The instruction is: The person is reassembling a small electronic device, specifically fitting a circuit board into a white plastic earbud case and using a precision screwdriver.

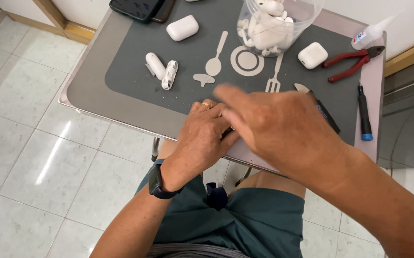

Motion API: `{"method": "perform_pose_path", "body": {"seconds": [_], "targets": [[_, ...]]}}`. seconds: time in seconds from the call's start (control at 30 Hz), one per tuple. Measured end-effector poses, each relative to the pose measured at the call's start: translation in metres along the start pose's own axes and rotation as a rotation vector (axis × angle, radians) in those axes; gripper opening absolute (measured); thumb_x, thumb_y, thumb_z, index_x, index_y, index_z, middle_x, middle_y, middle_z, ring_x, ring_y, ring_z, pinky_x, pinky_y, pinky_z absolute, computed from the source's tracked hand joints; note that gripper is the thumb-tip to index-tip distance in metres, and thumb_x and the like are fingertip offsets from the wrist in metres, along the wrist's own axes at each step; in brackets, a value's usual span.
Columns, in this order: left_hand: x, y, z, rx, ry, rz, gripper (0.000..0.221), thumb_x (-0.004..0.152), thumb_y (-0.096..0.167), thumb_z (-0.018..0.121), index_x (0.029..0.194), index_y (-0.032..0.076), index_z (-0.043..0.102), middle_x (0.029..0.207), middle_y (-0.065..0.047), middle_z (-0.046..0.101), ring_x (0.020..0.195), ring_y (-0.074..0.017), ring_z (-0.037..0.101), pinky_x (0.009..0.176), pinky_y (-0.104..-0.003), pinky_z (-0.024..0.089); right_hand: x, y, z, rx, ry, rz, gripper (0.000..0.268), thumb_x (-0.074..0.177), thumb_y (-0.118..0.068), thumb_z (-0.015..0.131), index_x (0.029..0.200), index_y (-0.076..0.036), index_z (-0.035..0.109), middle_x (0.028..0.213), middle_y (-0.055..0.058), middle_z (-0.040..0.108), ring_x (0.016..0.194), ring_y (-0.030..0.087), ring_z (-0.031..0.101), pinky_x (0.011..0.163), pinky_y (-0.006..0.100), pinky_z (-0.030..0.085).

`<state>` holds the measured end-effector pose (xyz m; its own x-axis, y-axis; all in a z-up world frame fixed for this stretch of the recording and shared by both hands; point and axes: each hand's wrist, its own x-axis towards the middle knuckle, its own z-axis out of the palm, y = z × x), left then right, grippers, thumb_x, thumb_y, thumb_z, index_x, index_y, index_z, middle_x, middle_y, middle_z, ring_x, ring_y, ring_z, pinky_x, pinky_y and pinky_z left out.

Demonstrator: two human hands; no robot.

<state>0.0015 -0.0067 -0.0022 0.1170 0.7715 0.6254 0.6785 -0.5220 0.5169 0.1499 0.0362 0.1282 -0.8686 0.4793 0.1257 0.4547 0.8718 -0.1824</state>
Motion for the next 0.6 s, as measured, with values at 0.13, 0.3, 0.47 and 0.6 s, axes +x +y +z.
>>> {"method": "perform_pose_path", "body": {"seconds": [0.13, 0.3, 0.47, 0.6], "targets": [[0.003, 0.003, -0.003, -0.004, -0.038, -0.023, 0.008, 0.101, 0.017, 0.069, 0.095, 0.011, 0.07, 0.081, 0.0, 0.051, 0.075, -0.0222, 0.039, 0.072, -0.036, 0.033, -0.005, 0.006, 0.003, -0.588, 0.106, 0.06, 0.032, 0.102, -0.05, 0.07, 0.121, -0.025, 0.062, 0.045, -0.007, 0.045, 0.04, 0.017, 0.048, 0.043, 0.034, 0.038], [0.003, 0.004, -0.004, -0.002, -0.034, -0.022, 0.011, 0.1, 0.01, 0.067, 0.11, 0.012, 0.072, 0.09, -0.001, 0.06, 0.074, -0.022, 0.038, 0.073, -0.036, 0.032, -0.005, 0.003, 0.004, -0.36, 0.066, 0.042, 0.052, 0.089, -0.026, 0.077, 0.139, -0.022, 0.063, 0.079, -0.002, 0.063, 0.065, 0.018, 0.063, 0.039, 0.037, 0.051], [0.004, 0.005, -0.005, 0.0, -0.029, -0.019, 0.015, 0.1, 0.01, 0.066, 0.113, 0.012, 0.072, 0.096, -0.002, 0.063, 0.077, -0.0228, 0.041, 0.073, -0.037, 0.032, -0.004, -0.001, -0.002, -0.426, 0.034, 0.03, 0.049, 0.089, -0.016, 0.066, 0.137, -0.024, 0.062, 0.064, -0.004, 0.06, 0.054, 0.017, 0.059, 0.034, 0.036, 0.045], [0.003, 0.004, -0.006, -0.046, -0.065, -0.058, 0.018, 0.096, 0.004, 0.065, 0.108, 0.015, 0.075, 0.086, 0.002, 0.058, 0.077, -0.021, 0.041, 0.074, -0.035, 0.033, -0.004, 0.0, -0.003, -0.426, 0.033, 0.066, 0.051, 0.092, -0.04, 0.073, 0.139, -0.026, 0.062, 0.073, -0.008, 0.07, 0.062, 0.017, 0.069, 0.045, 0.036, 0.053]]}}
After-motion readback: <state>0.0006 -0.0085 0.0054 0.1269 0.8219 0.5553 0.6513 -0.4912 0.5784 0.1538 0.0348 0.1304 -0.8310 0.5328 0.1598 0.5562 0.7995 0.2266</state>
